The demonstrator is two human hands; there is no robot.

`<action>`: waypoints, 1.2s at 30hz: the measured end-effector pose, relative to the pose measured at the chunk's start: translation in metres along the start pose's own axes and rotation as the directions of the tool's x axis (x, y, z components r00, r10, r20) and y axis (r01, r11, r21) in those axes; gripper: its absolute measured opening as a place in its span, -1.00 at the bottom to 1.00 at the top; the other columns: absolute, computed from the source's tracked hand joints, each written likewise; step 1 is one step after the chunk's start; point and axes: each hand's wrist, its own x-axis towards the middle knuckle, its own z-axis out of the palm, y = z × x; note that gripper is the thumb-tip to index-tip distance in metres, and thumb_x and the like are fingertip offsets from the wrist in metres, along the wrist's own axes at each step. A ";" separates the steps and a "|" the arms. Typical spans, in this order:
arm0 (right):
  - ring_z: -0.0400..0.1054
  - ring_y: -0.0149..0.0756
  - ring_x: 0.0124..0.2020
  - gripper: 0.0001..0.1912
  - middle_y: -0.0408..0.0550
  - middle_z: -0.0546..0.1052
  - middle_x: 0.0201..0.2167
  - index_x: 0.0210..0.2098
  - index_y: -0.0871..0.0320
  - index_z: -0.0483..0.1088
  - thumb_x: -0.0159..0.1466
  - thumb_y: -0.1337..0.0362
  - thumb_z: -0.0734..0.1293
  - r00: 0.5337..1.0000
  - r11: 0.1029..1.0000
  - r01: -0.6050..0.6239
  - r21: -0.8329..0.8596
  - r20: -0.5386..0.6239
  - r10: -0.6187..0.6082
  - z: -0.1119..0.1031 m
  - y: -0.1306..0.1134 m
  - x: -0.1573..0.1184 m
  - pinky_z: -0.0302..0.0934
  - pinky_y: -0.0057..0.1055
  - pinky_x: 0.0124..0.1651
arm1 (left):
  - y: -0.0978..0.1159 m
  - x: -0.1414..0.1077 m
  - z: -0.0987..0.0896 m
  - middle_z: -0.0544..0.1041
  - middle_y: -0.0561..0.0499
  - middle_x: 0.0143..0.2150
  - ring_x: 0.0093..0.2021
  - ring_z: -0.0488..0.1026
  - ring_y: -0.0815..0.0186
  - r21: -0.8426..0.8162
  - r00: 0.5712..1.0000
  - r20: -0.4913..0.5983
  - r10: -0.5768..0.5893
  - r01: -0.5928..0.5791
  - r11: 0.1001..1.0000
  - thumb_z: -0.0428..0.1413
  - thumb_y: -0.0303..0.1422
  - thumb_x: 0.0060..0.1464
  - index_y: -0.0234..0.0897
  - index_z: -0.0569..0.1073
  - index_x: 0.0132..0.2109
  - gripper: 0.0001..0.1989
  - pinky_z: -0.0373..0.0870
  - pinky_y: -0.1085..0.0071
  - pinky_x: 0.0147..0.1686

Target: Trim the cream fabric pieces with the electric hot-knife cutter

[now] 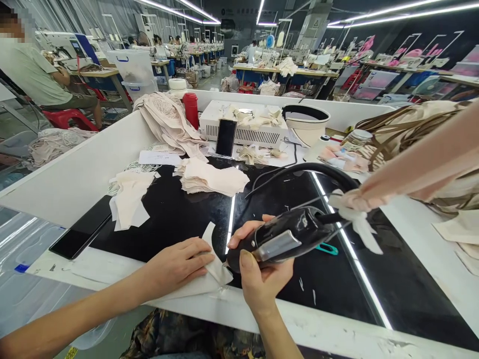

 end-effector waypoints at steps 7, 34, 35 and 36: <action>0.43 -0.32 -0.44 -0.59 -0.18 0.52 -0.32 0.11 0.00 0.41 0.29 0.26 0.48 1.000 1.000 0.013 0.025 0.022 -0.014 0.000 -0.001 0.000 0.43 -0.30 -0.40 | 0.003 -0.003 -0.005 0.47 -0.14 0.06 0.06 0.46 0.12 0.027 1.000 0.024 0.019 -0.019 0.999 0.23 -0.37 0.34 -0.27 0.44 0.18 -0.68 0.52 0.18 0.14; 0.42 -0.35 -0.50 -0.58 -0.23 0.54 -0.37 0.04 0.02 0.41 0.21 0.27 0.50 0.999 0.998 0.018 0.060 -0.031 -0.016 0.021 0.012 0.012 0.41 -0.35 -0.44 | 0.004 -0.005 0.010 0.44 -0.14 0.01 0.07 0.44 0.12 0.002 0.998 -0.058 -0.005 0.005 1.000 0.26 -0.39 0.29 -0.26 0.47 0.13 -0.70 0.49 0.14 0.18; 0.42 -0.35 -0.50 -0.58 -0.23 0.54 -0.37 0.05 0.02 0.41 0.22 0.27 0.50 1.000 0.998 0.015 0.055 -0.023 -0.013 0.021 0.013 0.011 0.40 -0.35 -0.43 | 0.004 -0.006 0.010 0.43 -0.14 0.01 0.07 0.44 0.12 0.002 0.998 -0.055 -0.003 0.003 1.000 0.27 -0.38 0.28 -0.26 0.47 0.14 -0.68 0.49 0.13 0.18; 0.42 -0.35 -0.49 -0.59 -0.22 0.54 -0.36 0.06 0.02 0.40 0.23 0.27 0.49 1.000 0.999 0.010 0.049 -0.017 -0.009 0.021 0.014 0.011 0.41 -0.34 -0.42 | 0.004 -0.006 0.010 0.43 -0.15 0.01 0.07 0.44 0.11 0.005 0.998 -0.055 0.001 -0.001 1.000 0.28 -0.36 0.28 -0.27 0.47 0.14 -0.67 0.48 0.12 0.19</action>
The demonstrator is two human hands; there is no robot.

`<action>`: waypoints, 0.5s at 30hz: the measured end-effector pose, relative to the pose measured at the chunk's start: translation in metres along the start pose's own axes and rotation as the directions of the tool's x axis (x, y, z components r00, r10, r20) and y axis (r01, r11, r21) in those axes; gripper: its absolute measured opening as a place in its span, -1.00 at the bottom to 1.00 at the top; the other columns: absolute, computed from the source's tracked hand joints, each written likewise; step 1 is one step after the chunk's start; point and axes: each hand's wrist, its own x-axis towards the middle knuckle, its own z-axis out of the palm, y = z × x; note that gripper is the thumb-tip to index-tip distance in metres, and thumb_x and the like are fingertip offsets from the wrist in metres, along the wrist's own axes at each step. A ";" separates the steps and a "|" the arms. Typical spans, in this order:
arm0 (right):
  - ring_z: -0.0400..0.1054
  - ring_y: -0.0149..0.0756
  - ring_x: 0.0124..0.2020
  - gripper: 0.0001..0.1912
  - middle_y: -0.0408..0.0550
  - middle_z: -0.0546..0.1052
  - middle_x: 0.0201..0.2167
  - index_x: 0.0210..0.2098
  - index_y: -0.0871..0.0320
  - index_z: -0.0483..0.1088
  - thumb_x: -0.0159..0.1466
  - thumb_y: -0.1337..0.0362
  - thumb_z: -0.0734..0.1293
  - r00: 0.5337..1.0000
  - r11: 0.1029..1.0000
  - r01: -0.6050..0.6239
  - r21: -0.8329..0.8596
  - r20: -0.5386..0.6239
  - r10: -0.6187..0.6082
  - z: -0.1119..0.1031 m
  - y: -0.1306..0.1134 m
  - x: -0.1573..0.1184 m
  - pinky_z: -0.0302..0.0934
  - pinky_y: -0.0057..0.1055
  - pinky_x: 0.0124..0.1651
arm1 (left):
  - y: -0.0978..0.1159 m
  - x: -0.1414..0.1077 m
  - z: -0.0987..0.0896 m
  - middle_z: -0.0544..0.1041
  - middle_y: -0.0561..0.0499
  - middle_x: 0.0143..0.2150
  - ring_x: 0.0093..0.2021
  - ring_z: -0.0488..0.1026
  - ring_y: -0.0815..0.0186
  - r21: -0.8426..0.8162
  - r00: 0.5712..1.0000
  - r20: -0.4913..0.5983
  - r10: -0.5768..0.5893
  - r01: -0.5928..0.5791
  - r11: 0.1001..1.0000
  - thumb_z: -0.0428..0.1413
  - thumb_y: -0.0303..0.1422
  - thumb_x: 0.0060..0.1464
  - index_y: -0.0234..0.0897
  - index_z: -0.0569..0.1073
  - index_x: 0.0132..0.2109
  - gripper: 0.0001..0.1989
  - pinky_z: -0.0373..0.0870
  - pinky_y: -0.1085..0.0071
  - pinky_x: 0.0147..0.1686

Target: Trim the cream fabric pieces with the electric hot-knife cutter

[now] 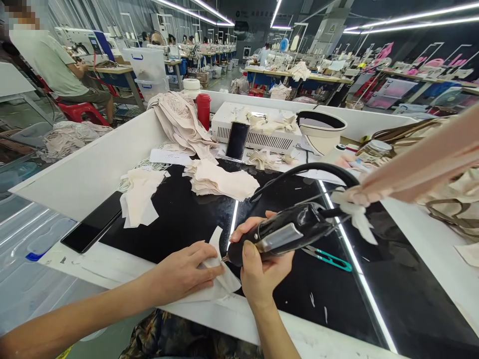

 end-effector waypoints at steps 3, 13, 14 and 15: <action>0.43 -0.35 -0.48 -0.60 -0.22 0.54 -0.35 0.07 0.01 0.39 0.26 0.30 0.47 1.000 1.000 -0.015 -0.014 0.009 0.015 -0.001 0.001 -0.002 0.42 -0.34 -0.40 | -0.001 -0.001 -0.001 0.45 -0.15 0.01 0.05 0.45 0.12 0.011 1.000 -0.001 0.014 -0.014 1.000 0.26 -0.32 0.31 -0.28 0.45 0.17 -0.66 0.46 0.12 0.21; 0.43 -0.35 -0.45 -0.58 -0.22 0.52 -0.32 0.10 -0.01 0.38 0.28 0.28 0.49 0.999 1.000 0.003 -0.024 0.052 -0.001 -0.006 0.000 -0.004 0.42 -0.34 -0.38 | -0.030 0.014 -0.013 0.53 -0.15 0.05 0.12 0.47 0.16 -0.124 0.993 0.075 0.096 -0.086 0.988 0.05 -0.36 0.47 -0.39 0.48 0.08 -0.80 0.39 0.18 0.30; 0.43 -0.35 -0.45 -0.58 -0.21 0.52 -0.32 0.10 -0.01 0.38 0.28 0.27 0.49 0.999 1.000 0.007 -0.023 0.052 -0.005 -0.006 0.000 -0.004 0.42 -0.33 -0.38 | -0.034 0.014 -0.014 0.54 -0.15 0.04 0.10 0.48 0.16 -0.141 0.991 0.097 0.089 -0.075 0.987 0.05 -0.37 0.47 -0.38 0.48 0.08 -0.80 0.41 0.17 0.29; 0.43 -0.35 -0.45 -0.58 -0.21 0.52 -0.32 0.10 -0.01 0.38 0.28 0.27 0.49 0.999 1.000 0.010 -0.023 0.052 -0.009 -0.006 0.001 -0.004 0.42 -0.33 -0.38 | -0.036 0.013 -0.016 0.54 -0.14 0.04 0.09 0.48 0.16 -0.154 0.990 0.114 0.082 -0.064 0.986 0.05 -0.37 0.47 -0.37 0.48 0.08 -0.81 0.41 0.17 0.28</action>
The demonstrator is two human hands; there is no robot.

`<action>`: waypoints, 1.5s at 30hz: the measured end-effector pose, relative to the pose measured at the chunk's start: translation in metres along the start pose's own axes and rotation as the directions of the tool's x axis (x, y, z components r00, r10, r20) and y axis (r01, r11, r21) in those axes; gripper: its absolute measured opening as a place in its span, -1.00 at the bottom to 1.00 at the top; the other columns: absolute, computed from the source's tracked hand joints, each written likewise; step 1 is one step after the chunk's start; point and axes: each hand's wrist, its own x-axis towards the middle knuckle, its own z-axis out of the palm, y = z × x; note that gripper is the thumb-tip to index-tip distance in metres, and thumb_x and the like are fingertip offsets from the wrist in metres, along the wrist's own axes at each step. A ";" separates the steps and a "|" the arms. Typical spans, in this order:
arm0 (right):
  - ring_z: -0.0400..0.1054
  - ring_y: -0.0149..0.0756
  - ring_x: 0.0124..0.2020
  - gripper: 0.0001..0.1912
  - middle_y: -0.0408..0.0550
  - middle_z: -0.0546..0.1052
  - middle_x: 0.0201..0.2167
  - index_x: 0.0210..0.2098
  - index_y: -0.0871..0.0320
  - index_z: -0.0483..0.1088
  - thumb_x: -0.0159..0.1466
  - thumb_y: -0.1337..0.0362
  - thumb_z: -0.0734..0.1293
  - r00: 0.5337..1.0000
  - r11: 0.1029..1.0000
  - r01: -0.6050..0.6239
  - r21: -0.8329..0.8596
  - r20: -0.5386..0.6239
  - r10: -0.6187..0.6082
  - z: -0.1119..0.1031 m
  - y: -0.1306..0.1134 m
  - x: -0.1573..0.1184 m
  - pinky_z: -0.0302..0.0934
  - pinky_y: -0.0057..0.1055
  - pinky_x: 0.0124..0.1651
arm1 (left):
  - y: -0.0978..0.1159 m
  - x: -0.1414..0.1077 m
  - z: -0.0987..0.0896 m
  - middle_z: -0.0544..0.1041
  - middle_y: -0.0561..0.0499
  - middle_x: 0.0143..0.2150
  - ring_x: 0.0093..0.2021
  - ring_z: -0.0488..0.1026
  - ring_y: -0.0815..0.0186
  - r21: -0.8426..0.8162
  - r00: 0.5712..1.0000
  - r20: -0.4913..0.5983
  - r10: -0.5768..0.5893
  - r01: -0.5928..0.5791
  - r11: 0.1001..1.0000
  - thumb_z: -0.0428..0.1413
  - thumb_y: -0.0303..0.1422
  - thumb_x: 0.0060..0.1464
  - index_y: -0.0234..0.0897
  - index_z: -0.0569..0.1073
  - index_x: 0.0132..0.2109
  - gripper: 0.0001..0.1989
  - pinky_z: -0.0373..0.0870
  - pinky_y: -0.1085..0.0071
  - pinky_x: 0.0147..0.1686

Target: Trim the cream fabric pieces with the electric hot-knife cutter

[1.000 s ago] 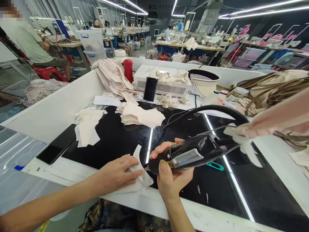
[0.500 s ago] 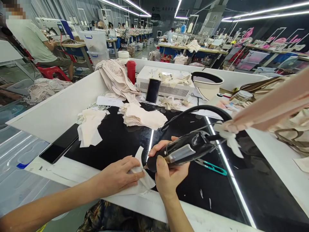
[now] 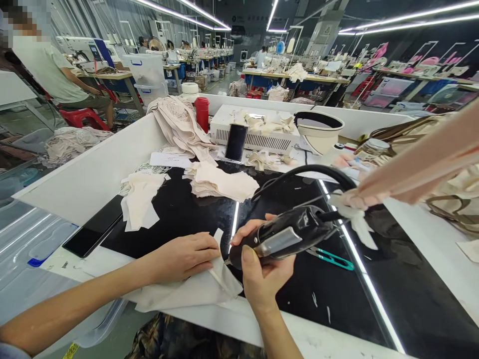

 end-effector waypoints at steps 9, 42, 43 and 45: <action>0.43 -0.32 -0.44 -0.58 -0.19 0.52 -0.31 0.11 0.01 0.36 0.29 0.27 0.46 1.000 0.999 0.005 -0.038 0.012 -0.005 -0.004 0.000 -0.002 0.43 -0.29 -0.38 | -0.004 -0.016 -0.005 0.53 -0.14 0.08 0.10 0.48 0.15 -0.045 1.000 0.017 -0.016 0.016 0.999 0.04 -0.38 0.48 -0.32 0.48 0.13 -0.79 0.34 0.08 0.35; 0.39 -0.31 -0.53 -0.57 -0.23 0.51 -0.41 0.00 0.05 0.38 0.15 0.30 0.48 0.995 0.999 -0.030 -0.019 -0.094 0.028 0.023 0.008 0.016 0.36 -0.32 -0.47 | -0.002 -0.015 0.009 0.56 -0.10 0.07 0.02 0.52 0.26 -0.030 0.995 -0.097 -0.024 0.021 0.999 0.10 -0.38 0.45 -0.29 0.53 0.09 -0.82 0.44 0.28 0.22; 0.38 -0.32 -0.53 -0.57 -0.24 0.50 -0.41 0.00 0.05 0.38 0.14 0.30 0.48 0.996 1.000 -0.020 -0.018 -0.093 0.018 0.024 0.009 0.017 0.37 -0.32 -0.47 | -0.002 -0.014 0.009 0.56 -0.10 0.06 0.01 0.52 0.26 -0.027 0.995 -0.101 -0.024 0.021 0.999 0.10 -0.38 0.45 -0.30 0.53 0.07 -0.83 0.44 0.29 0.22; 0.38 -0.32 -0.53 -0.56 -0.24 0.50 -0.41 0.00 0.04 0.38 0.14 0.29 0.48 0.997 1.000 -0.014 -0.020 -0.081 0.013 0.025 0.011 0.018 0.38 -0.32 -0.47 | -0.002 -0.014 0.010 0.57 -0.11 0.06 0.00 0.53 0.27 -0.018 0.994 -0.109 -0.021 0.019 1.000 0.10 -0.39 0.45 -0.31 0.54 0.05 -0.84 0.44 0.29 0.20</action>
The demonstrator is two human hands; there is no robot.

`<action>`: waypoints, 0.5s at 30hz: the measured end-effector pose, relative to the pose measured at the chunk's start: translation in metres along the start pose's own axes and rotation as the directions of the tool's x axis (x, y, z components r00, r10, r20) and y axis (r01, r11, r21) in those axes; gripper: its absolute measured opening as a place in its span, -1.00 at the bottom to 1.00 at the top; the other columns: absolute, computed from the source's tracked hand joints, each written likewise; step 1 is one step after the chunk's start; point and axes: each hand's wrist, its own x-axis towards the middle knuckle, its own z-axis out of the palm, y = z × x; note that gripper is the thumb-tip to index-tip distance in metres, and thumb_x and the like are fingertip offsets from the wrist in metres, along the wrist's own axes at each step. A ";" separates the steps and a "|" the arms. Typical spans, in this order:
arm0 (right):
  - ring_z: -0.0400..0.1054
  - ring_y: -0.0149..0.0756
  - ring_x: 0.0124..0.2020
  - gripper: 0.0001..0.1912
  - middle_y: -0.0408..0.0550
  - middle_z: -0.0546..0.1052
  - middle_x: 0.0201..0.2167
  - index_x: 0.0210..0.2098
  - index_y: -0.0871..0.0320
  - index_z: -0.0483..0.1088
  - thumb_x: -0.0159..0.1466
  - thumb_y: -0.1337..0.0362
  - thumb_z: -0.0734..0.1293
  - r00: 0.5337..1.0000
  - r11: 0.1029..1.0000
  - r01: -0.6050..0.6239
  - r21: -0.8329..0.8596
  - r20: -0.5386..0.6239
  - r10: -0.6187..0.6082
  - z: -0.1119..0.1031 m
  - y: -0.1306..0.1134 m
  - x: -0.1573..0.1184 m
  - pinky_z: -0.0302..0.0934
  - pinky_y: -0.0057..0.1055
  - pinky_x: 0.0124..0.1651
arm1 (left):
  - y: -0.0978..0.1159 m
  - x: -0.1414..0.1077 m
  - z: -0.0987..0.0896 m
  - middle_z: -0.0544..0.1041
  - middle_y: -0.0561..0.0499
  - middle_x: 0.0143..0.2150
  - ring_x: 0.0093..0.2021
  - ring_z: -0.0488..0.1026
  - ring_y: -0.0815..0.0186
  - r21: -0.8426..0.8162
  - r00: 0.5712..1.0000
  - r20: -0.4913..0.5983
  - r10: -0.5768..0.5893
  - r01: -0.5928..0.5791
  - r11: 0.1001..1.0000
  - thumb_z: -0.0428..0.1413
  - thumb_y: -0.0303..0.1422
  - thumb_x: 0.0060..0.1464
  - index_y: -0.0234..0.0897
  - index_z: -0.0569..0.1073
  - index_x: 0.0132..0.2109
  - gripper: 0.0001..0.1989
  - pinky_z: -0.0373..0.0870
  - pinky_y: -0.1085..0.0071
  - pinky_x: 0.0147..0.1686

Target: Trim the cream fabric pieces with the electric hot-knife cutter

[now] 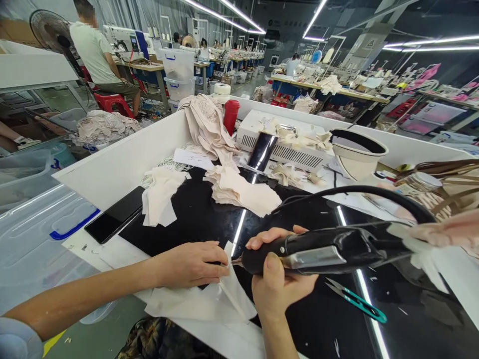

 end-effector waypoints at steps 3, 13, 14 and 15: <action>0.39 -0.33 -0.52 -0.57 -0.25 0.51 -0.41 0.01 0.03 0.39 0.16 0.29 0.49 1.000 1.000 -0.021 -0.006 0.012 0.021 0.001 0.003 0.000 0.40 -0.32 -0.46 | 0.000 0.000 0.001 0.57 -0.11 0.05 -0.01 0.53 0.27 0.005 1.000 -0.006 0.003 -0.003 1.000 0.11 -0.39 0.44 -0.31 0.54 0.03 -0.86 0.46 0.29 0.19; 0.44 -0.32 -0.47 -0.49 -0.25 0.54 -0.40 0.02 0.00 0.39 0.12 0.24 0.56 0.996 0.995 -0.084 -0.052 -0.013 0.083 -0.010 -0.009 0.005 0.47 -0.28 -0.36 | 0.000 0.003 0.002 0.60 -0.05 -0.04 -0.03 0.53 0.29 0.001 0.998 -0.038 -0.045 0.045 0.999 0.04 -0.37 0.50 -0.30 0.51 0.08 -0.82 0.45 0.37 0.09; 0.46 -0.30 -0.46 -0.46 -0.24 0.55 -0.38 0.04 -0.01 0.39 0.11 0.23 0.57 0.996 0.993 -0.085 -0.086 -0.026 0.083 -0.016 -0.011 0.007 0.49 -0.25 -0.33 | -0.001 0.005 0.003 0.60 -0.04 -0.08 -0.06 0.53 0.29 0.021 0.997 -0.040 -0.067 0.068 0.997 0.06 -0.37 0.48 -0.30 0.50 0.07 -0.84 0.46 0.38 0.02; 0.48 -0.27 -0.43 -0.44 -0.21 0.56 -0.36 0.05 -0.02 0.39 0.10 0.20 0.58 0.996 0.987 -0.091 -0.133 -0.033 0.088 -0.023 -0.012 0.009 0.51 -0.21 -0.30 | -0.001 0.007 0.005 0.59 -0.03 -0.09 -0.08 0.54 0.29 0.050 0.995 -0.040 -0.088 0.090 0.995 0.09 -0.39 0.46 -0.29 0.50 0.06 -0.86 0.47 0.39 -0.04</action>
